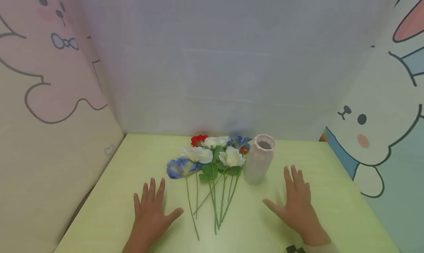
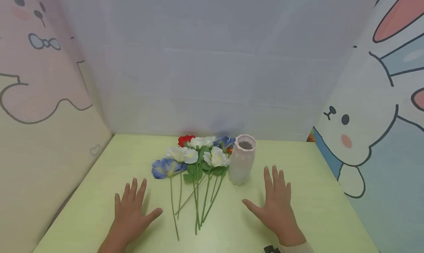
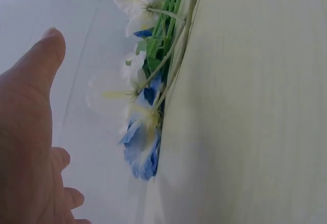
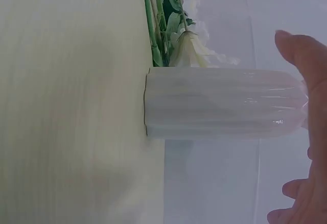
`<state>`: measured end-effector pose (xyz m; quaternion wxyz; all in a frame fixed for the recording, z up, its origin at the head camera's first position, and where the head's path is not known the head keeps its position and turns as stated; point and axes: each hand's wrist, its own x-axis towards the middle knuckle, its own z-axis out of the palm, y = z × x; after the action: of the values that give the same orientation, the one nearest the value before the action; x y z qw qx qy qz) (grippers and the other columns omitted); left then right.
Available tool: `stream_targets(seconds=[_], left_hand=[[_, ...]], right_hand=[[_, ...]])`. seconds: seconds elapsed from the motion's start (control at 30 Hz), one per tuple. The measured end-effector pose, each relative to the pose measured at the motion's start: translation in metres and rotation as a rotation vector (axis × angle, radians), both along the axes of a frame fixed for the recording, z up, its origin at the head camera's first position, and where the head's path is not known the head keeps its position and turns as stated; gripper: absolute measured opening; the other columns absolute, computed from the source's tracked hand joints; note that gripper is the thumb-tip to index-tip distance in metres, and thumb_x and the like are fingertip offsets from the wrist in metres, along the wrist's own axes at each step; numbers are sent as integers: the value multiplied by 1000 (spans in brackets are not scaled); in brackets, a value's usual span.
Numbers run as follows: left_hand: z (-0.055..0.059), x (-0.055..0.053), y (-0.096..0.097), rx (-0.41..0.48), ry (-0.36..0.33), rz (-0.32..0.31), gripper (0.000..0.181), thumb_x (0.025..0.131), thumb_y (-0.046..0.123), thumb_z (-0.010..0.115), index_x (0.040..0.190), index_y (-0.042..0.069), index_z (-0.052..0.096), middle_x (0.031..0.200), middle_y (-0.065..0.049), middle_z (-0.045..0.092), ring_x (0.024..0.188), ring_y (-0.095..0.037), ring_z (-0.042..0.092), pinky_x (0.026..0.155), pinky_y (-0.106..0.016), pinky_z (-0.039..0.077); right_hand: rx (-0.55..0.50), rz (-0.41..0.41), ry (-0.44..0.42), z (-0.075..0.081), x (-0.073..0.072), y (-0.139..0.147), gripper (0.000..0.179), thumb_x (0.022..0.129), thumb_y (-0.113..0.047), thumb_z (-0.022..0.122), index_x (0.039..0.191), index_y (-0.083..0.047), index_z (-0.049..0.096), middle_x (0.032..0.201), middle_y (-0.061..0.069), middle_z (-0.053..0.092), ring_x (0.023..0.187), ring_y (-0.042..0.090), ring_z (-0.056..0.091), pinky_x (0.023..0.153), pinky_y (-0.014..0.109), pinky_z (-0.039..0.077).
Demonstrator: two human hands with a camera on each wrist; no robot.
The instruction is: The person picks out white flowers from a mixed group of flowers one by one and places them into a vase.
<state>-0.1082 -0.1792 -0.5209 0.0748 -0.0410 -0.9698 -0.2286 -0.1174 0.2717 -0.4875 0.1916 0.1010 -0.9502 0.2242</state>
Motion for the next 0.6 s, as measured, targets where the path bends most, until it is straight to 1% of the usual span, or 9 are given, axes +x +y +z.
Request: stream_targets(seconds=[0.03,0.13,0.27,0.43,0.6], left_hand=[[-2,-2,1,12,-6,-9,111,84,71,70,166,14,20,169,-26,10,152,-52,4,114,-74,-5],[-5,-7,7,44,4,-40,108,86,67,71,165,12,22,168,-26,13,152,-53,7,113,-76,0],[-10,-12,14,81,40,-82,103,88,60,73,163,8,26,167,-28,17,150,-54,12,112,-76,4],[-13,-16,22,118,37,-123,99,91,53,74,163,6,25,166,-27,18,151,-53,14,113,-76,5],[-13,-26,29,147,35,-147,96,94,49,71,163,3,22,167,-26,17,151,-51,13,114,-75,6]], right_hand=[[-15,8,7,0,-2,0,122,80,-50,85,166,-8,10,167,27,12,154,49,4,111,78,10],[-77,29,4,0,-11,-3,122,81,-44,86,166,-7,7,169,25,9,153,50,5,113,76,11],[-181,43,-52,1,-24,-10,122,85,-41,84,166,-8,-1,170,23,2,153,51,3,115,73,11],[-287,12,-106,2,-39,-24,122,87,-43,82,165,-11,-6,170,22,1,153,49,7,114,73,18],[-387,-19,-155,0,-57,-35,121,90,-49,78,165,-17,-11,170,21,2,154,45,8,115,70,22]])
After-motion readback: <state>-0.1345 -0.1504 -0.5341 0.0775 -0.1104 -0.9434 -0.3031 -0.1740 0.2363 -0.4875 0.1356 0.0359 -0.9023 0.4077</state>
